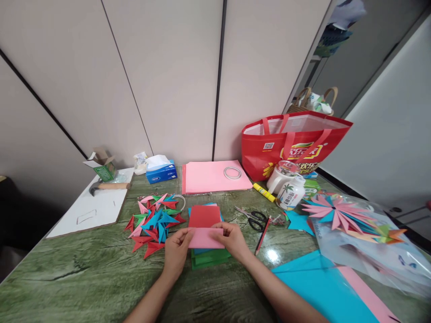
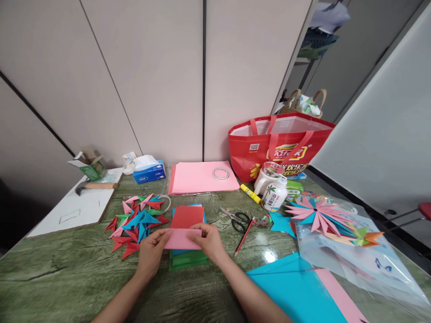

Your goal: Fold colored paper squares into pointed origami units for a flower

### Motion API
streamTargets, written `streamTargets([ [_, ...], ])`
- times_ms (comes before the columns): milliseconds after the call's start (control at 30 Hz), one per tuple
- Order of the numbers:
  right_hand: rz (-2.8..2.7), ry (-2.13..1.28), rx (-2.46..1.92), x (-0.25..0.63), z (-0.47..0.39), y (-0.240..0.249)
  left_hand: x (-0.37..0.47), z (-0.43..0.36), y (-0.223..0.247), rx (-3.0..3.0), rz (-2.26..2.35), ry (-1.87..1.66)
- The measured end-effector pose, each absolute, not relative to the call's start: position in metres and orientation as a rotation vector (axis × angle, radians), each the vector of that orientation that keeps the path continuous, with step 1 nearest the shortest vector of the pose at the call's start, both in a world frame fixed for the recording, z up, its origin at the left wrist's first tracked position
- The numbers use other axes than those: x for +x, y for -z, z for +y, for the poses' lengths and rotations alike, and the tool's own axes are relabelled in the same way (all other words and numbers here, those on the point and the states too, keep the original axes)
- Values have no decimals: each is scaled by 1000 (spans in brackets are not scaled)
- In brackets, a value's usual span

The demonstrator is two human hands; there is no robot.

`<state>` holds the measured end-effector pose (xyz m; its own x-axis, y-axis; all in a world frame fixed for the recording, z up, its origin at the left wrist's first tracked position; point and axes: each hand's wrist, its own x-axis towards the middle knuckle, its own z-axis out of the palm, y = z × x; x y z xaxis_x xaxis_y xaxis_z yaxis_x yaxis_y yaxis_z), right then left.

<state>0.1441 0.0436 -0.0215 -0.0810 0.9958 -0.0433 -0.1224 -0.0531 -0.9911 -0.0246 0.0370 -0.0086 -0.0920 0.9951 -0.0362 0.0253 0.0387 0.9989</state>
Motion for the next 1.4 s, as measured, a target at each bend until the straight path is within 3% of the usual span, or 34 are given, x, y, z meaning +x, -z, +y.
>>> streamTargets([
  [700,-1484,-1241,-1159,147,42,14,-26,32,1,1528,1354,-1146],
  [1400,-1653,-802,-1197,144,31,2,-12,30,-5,1030,1170,-954],
])
